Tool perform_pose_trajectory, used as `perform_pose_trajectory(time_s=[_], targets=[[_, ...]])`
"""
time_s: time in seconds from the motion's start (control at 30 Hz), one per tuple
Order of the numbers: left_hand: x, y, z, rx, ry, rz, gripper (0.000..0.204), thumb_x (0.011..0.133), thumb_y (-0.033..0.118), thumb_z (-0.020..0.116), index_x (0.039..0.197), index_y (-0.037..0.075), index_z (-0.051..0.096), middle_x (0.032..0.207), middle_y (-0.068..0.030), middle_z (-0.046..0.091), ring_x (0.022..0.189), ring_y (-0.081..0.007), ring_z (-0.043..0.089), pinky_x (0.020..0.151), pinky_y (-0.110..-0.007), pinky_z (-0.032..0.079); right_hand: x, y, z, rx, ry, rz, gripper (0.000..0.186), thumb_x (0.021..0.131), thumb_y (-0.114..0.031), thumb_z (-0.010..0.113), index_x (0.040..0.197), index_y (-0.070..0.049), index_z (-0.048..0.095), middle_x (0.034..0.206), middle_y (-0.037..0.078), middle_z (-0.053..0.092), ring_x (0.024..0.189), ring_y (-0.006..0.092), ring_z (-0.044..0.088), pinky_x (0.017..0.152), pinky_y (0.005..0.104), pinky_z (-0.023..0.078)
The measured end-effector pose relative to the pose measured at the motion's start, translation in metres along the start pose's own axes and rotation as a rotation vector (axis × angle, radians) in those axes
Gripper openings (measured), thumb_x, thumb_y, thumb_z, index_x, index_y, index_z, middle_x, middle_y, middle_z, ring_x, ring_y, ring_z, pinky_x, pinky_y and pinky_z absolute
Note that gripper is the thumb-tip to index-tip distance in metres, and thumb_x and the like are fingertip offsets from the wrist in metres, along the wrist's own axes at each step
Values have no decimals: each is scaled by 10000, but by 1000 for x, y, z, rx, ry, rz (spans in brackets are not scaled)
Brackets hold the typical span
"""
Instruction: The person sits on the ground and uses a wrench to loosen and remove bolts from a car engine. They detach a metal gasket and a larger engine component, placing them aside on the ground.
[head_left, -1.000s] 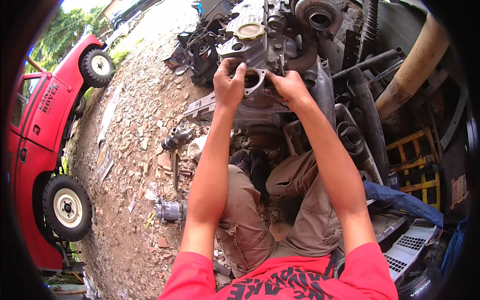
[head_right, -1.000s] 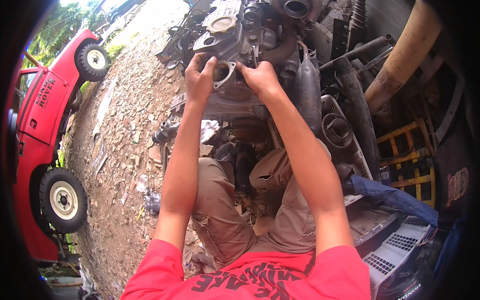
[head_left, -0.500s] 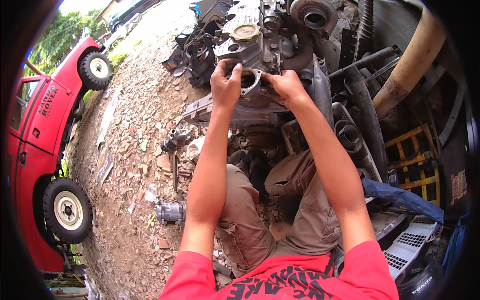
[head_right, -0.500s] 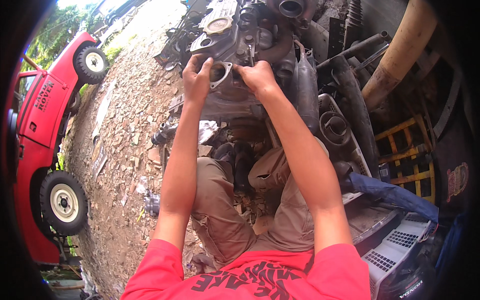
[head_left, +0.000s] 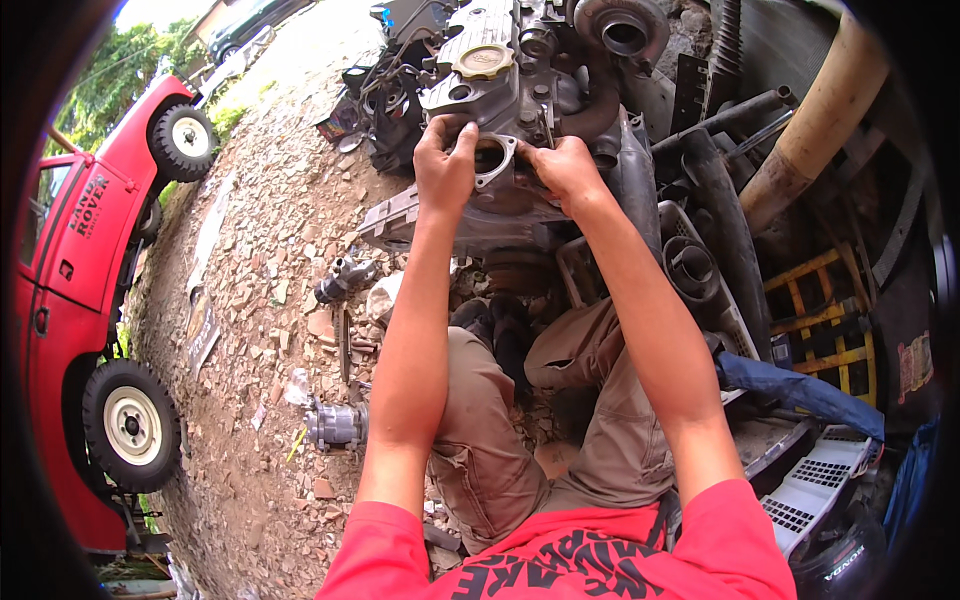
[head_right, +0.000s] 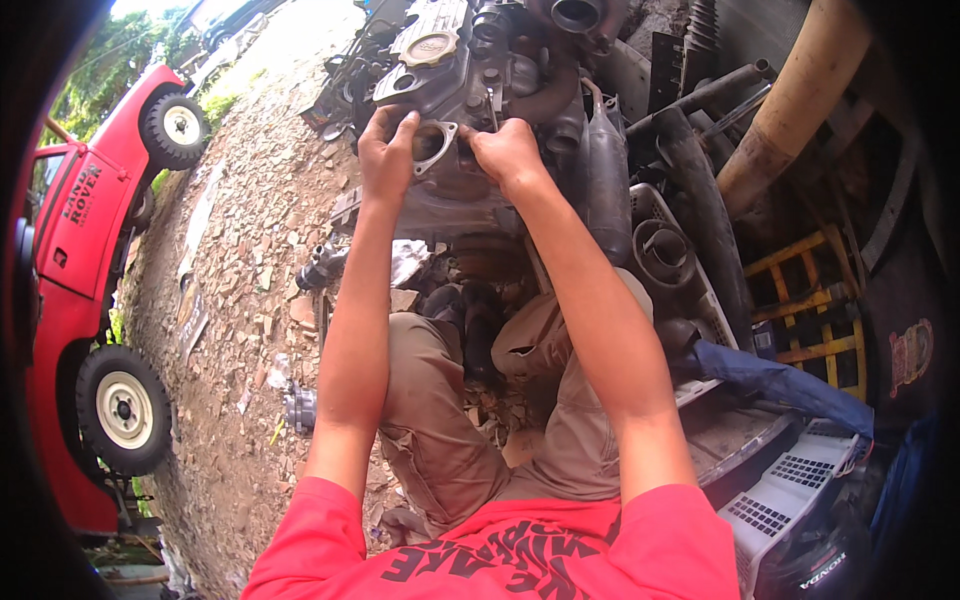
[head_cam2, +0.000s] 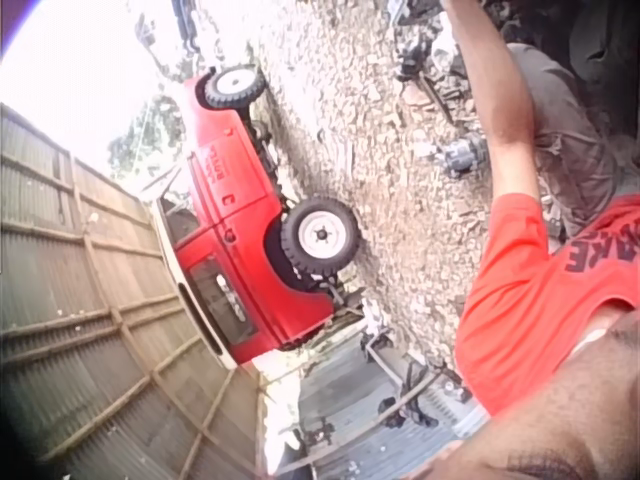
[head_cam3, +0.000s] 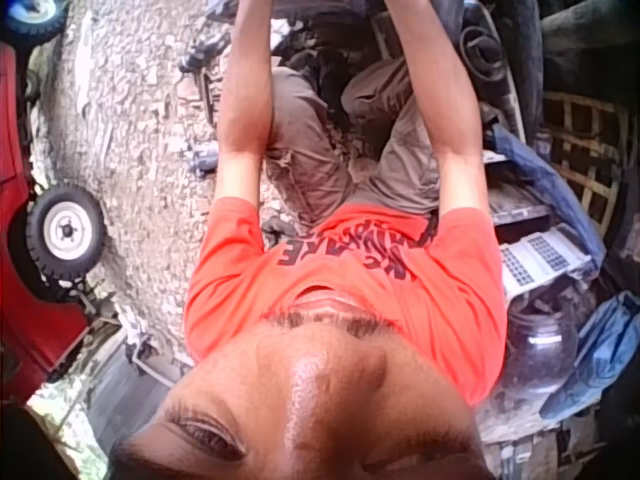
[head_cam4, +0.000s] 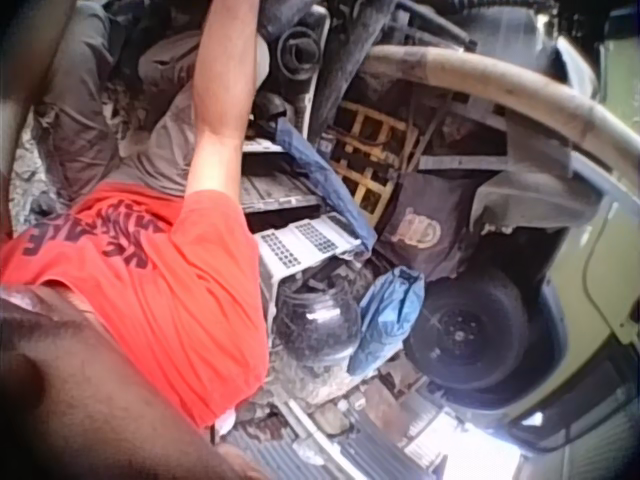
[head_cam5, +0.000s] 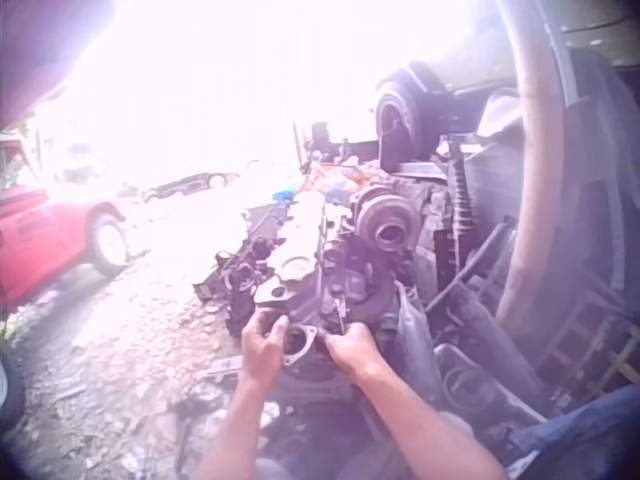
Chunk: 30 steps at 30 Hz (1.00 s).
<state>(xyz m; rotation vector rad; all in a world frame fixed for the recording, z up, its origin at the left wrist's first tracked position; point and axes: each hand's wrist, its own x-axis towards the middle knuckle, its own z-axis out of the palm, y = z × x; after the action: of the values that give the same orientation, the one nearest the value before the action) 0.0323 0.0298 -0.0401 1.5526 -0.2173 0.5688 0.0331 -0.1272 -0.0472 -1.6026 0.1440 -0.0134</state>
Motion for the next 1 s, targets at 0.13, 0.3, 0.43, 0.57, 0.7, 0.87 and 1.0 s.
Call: perform_pose_trajectory(time_s=[0.13, 0.3, 0.43, 0.57, 0.7, 0.87, 1.0], targets=[[0, 2, -2, 33, -2, 3, 189, 916, 112, 644, 1009, -52, 654, 921, -105, 701, 822, -134, 646, 755, -270, 519, -14, -7, -4, 54, -13, 59, 327, 895, -272, 748, 682, -59, 621, 573, -43, 464, 467, 79, 354, 415, 288, 261], [0, 0, -1, 8, 4, 15, 196, 916, 123, 645, 1004, -52, 660, 918, -102, 702, 824, -130, 639, 750, -275, 513, -21, -12, 1, 70, 39, 32, 316, 902, -289, 734, 699, -65, 641, 575, -48, 456, 482, 80, 390, 429, 284, 272], [2, 0, -1, 1, -5, 14, 193, 918, 126, 646, 995, -51, 663, 909, -100, 703, 821, -126, 635, 745, -269, 507, -11, -4, 1, 109, 44, 51, 282, 903, -285, 730, 735, -70, 661, 586, -47, 481, 493, 75, 452, 429, 273, 285], [1, 0, -3, 28, -2, 35, 190, 923, 125, 644, 994, -50, 664, 907, -96, 702, 822, -126, 634, 747, -266, 505, -25, -14, 2, 141, 28, 105, 261, 903, -275, 736, 759, -65, 679, 600, -42, 514, 494, 69, 471, 421, 272, 294], [2, -1, -2, 7, -9, 24, 190, 925, 123, 642, 998, -52, 663, 914, -97, 703, 824, -125, 634, 750, -268, 506, -16, -4, 3, 153, 23, 52, 282, 899, -295, 744, 754, -63, 677, 600, -46, 512, 486, 70, 462, 424, 275, 292], [2, -1, -2, 13, -3, 13, 195, 926, 122, 641, 1010, -52, 665, 920, -99, 703, 827, -126, 634, 752, -268, 506, -11, -3, -2, 63, -11, 52, 274, 905, -281, 732, 768, -50, 677, 616, -35, 532, 488, 79, 472, 421, 270, 294], [0, 4, -1, 24, -11, 15, 193, 928, 118, 638, 1014, -52, 667, 922, -99, 705, 830, -126, 637, 761, -269, 508, -14, -4, 2, 104, 28, 59, 263, 909, -263, 724, 777, -40, 678, 657, -24, 566, 489, 84, 474, 414, 268, 293]])
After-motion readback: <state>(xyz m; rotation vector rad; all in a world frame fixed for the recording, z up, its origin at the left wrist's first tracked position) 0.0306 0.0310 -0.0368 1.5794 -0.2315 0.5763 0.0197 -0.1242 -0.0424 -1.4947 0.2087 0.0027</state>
